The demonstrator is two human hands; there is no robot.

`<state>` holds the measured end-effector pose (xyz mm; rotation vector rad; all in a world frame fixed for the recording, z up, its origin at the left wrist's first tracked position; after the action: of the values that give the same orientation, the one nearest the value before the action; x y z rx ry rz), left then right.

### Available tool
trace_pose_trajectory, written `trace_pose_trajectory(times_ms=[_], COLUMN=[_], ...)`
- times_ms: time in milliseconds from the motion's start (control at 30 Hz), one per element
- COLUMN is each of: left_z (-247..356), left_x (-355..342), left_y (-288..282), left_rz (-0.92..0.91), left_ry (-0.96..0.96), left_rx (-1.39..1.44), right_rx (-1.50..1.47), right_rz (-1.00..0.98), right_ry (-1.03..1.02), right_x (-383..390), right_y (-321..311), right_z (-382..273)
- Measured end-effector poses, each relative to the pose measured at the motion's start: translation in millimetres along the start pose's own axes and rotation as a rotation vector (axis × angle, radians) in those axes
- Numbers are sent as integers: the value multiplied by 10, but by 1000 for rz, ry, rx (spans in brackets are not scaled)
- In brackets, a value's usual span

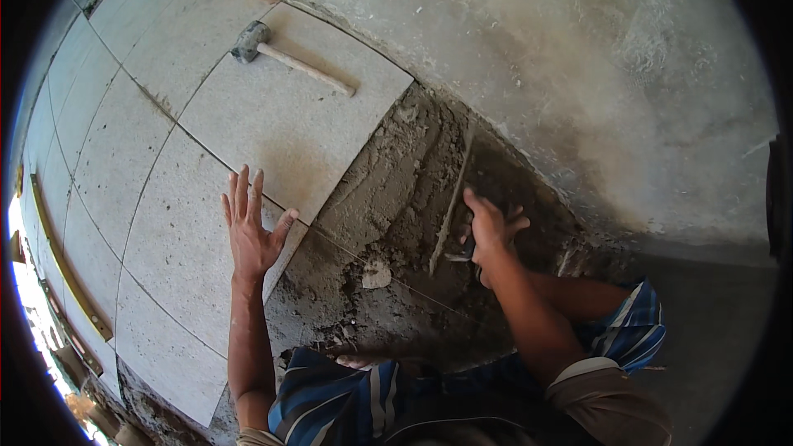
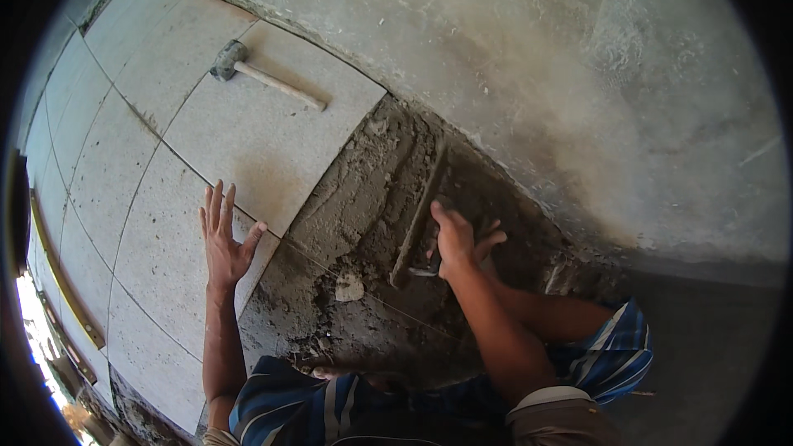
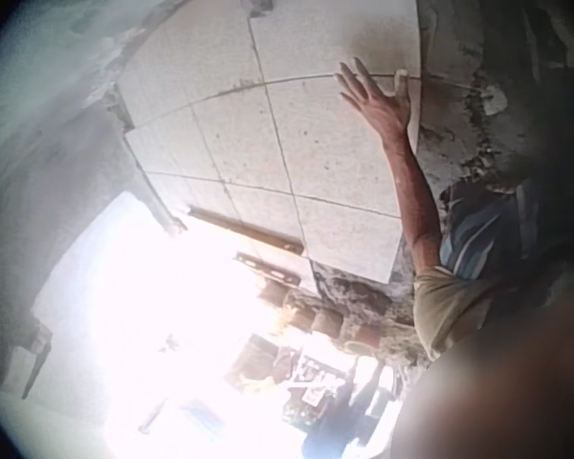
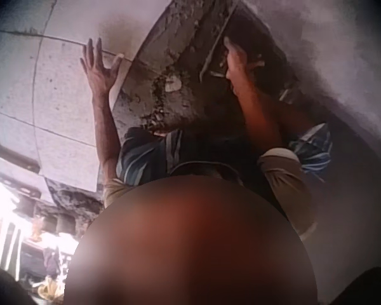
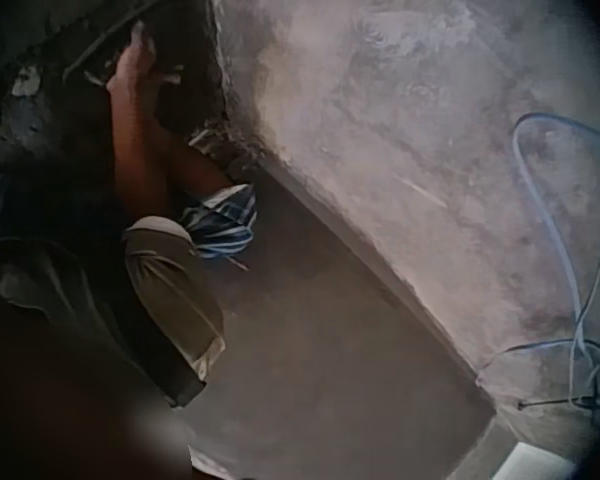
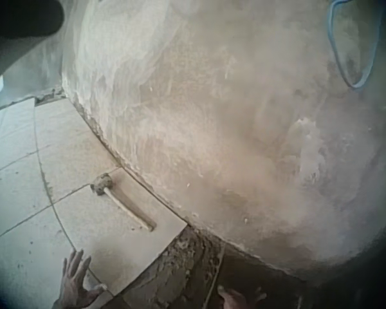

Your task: Laying and leveling tiles on a prepared floor surface.

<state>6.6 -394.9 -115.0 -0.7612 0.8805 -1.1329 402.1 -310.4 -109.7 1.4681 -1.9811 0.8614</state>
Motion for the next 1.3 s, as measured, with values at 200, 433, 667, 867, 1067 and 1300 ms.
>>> trace_pose_trajectory(times_ms=[200, 433, 667, 867, 1067, 1300], left_z=[-24, -42, -189, -97, -164, -162], left_x=[-40, 171, 367, 287, 347, 335], left_y=[-162, -112, -227, -184, -211, -219], left_rz=[48, 9, 23, 9, 1, 18], left_ry=[15, -17, -56, -36, -54, -54], left_rx=[4, 12, 55, 62, 55, 83], right_rx=[-305, -629, -614, -503, -607, -536], right_rz=[-394, -477, -528, -407, -225, -420], right_ry=[-216, -61, -121, -73, -139, -123], right_x=[215, -406, -337, -431, -244, -417], right_y=[705, 1542, 1673, 1762, 1495, 1689], right_z=[-48, -137, -199, -202, 22, -185])
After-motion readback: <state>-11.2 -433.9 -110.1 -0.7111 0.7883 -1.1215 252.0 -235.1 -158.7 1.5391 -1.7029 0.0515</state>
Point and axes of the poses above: each hand's wrist, its own x-axis away from the middle knuckle, its own y-axis out of the palm, z = x × y, the point moved 4 cm from there along -x, towards the middle knuckle, and after that the axes turned 4 degrees about y, right-handed, at the moved point
